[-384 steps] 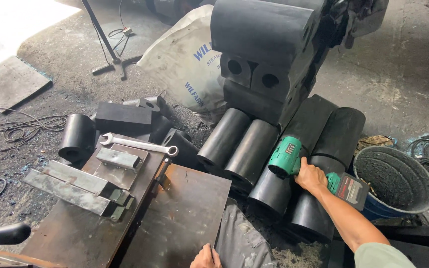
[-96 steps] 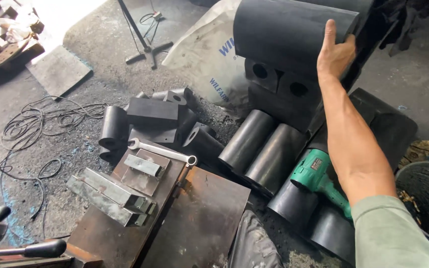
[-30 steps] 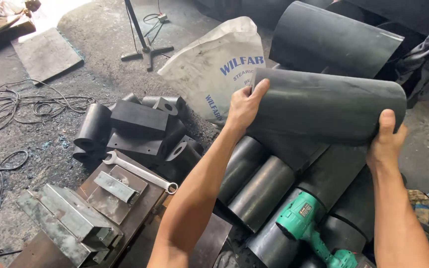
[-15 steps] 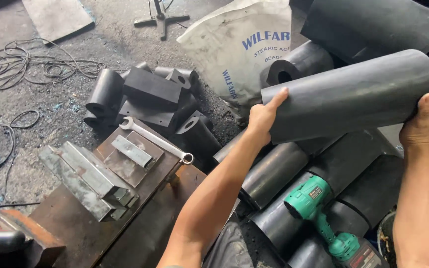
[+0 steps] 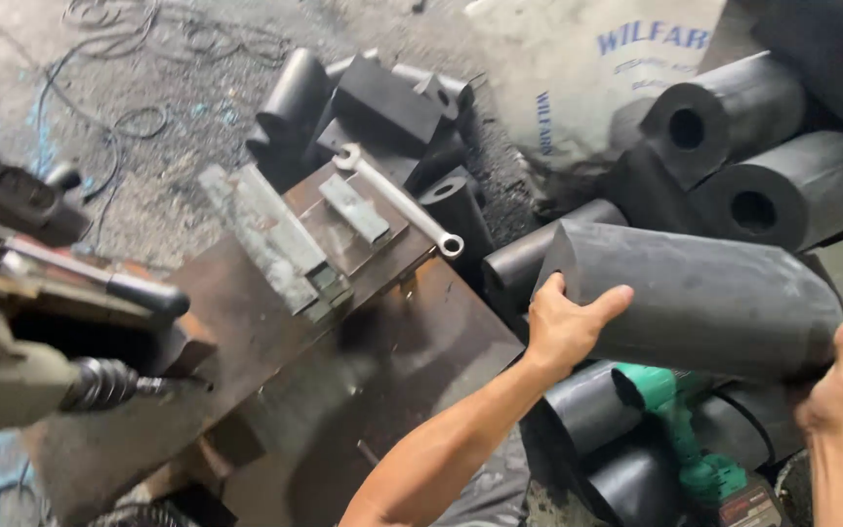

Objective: Securing a metal bracket to a large rubber cylinder using a wrench in a workshop environment.

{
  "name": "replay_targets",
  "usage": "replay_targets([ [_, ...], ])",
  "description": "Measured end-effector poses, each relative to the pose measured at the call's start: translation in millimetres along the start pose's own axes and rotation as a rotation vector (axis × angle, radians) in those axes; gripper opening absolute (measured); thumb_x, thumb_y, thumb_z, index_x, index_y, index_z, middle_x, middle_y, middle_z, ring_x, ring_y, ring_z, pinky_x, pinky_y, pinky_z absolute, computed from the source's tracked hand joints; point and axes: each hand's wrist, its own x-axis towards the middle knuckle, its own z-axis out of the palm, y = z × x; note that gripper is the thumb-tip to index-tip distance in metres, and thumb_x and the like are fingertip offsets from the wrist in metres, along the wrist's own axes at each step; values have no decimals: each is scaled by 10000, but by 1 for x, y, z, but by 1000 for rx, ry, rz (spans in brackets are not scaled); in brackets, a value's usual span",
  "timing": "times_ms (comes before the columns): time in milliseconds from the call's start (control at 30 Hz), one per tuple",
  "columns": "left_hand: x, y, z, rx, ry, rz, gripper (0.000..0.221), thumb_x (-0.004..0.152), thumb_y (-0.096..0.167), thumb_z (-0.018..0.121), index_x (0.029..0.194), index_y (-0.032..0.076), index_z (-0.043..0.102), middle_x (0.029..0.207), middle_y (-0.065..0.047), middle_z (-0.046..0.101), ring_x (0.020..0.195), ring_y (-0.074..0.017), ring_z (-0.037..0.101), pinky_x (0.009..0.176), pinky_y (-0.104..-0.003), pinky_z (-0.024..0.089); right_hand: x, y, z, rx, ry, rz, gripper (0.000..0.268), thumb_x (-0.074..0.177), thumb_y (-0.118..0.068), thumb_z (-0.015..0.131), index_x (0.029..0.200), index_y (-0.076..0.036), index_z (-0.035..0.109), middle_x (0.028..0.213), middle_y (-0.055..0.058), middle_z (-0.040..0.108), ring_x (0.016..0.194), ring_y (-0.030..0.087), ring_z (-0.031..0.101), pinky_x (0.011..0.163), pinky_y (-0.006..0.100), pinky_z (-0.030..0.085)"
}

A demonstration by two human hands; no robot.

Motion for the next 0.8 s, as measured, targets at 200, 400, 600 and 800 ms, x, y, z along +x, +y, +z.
replay_targets([
  [200, -84, -44, -82, 142, 207, 32, 511, 745, 391, 881, 917, -23, 636, 940, -137, 761, 860, -172, 722, 765, -350, 568, -67, 39, 44, -68, -124, 176, 924, 1019, -749, 233, 1542, -4, 391, 1554, 186, 450, 1440, 354, 438, 1171, 537, 355],
  [400, -155, -63, -172, -94, 338, 339, 429, 855, 321, 859, 1005, -32, 667, 976, -85, 726, 915, -75, 632, 800, -276, 556, -63, 45, 113, -179, -307, 381, 1139, 946, -874, 182, 1460, 112, 429, 1494, 269, 487, 1452, 384, 450, 1203, 518, 356],
  [600, -210, -87, -263, 87, 466, 305, 414, 795, 249, 847, 1054, -21, 669, 925, -83, 747, 821, -108, 668, 752, -282, 577, -123, 53, 277, 26, -493, 284, 885, 947, -724, 495, 1450, 4, 483, 1480, 173, 526, 1349, 290, 532, 1127, 451, 438],
  [800, -211, -158, -318, -23, 664, 298, 557, 834, 327, 850, 1202, -27, 627, 1062, -106, 743, 970, -161, 698, 898, -315, 561, -135, 131, 346, 121, -562, 28, 718, 994, -645, 634, 1165, 51, 671, 1110, 61, 702, 991, 168, 646, 909, 336, 538],
])
